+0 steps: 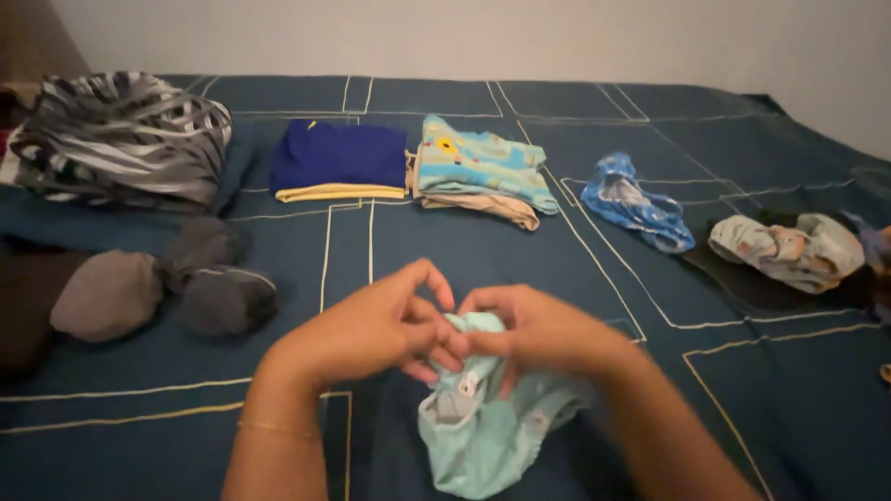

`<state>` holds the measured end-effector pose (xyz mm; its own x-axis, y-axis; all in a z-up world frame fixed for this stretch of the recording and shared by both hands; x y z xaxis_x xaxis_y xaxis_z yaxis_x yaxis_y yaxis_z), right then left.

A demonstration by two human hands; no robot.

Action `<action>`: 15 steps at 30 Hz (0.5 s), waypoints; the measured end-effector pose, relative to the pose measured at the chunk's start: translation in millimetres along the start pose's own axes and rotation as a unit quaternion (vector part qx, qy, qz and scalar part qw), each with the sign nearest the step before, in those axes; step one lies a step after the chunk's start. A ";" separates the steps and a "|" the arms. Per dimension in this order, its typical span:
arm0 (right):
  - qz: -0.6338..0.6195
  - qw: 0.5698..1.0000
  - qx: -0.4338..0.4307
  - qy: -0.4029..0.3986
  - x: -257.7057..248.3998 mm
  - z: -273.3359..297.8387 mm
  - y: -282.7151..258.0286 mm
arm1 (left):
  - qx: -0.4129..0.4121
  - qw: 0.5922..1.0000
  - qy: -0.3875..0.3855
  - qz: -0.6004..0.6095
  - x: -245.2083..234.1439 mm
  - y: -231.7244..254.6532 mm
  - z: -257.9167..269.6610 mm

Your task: The person folds several small clothing items on a bed, including light blue and blue patterned shorts, a white patterned cloth, a dark green garment, and a purple and yellow shirt. Each item is smoothed and folded into a compact shape and placed on the bed.

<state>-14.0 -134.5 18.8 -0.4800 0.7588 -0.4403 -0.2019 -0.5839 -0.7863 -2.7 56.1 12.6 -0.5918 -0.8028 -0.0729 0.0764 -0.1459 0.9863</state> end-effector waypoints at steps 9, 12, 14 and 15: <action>0.288 0.951 0.017 0.112 -27.8 -4.7 23.7 | -0.025 0.927 0.047 -0.370 23.8 -26.2 -38.7; 0.300 0.948 0.072 0.071 -33.1 11.3 17.7 | 0.006 0.942 0.069 -0.328 26.5 -31.7 -42.8; 0.313 0.948 0.049 0.043 -42.8 -1.5 31.9 | 0.014 0.944 0.099 -0.313 16.7 -37.2 -49.2; 0.325 0.945 0.026 0.013 -47.4 -7.2 39.9 | 0.020 0.946 0.130 -0.297 12.6 -40.4 -52.4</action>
<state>6.9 -191.7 5.1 -0.4970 0.2415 -0.8335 0.0861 -0.9420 -0.3243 28.8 21.5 -35.9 -0.3038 -0.7021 -0.6440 -0.2408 -0.5974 0.7649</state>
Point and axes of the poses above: each hand's wrist, its own z-axis away from the middle knuckle, its own x-axis out of the palm, y = z × x, the point moved 1 cm from there along -z, towards the middle knuckle, and after that the axes turned 6 degrees about x, right-handed, at the moved point
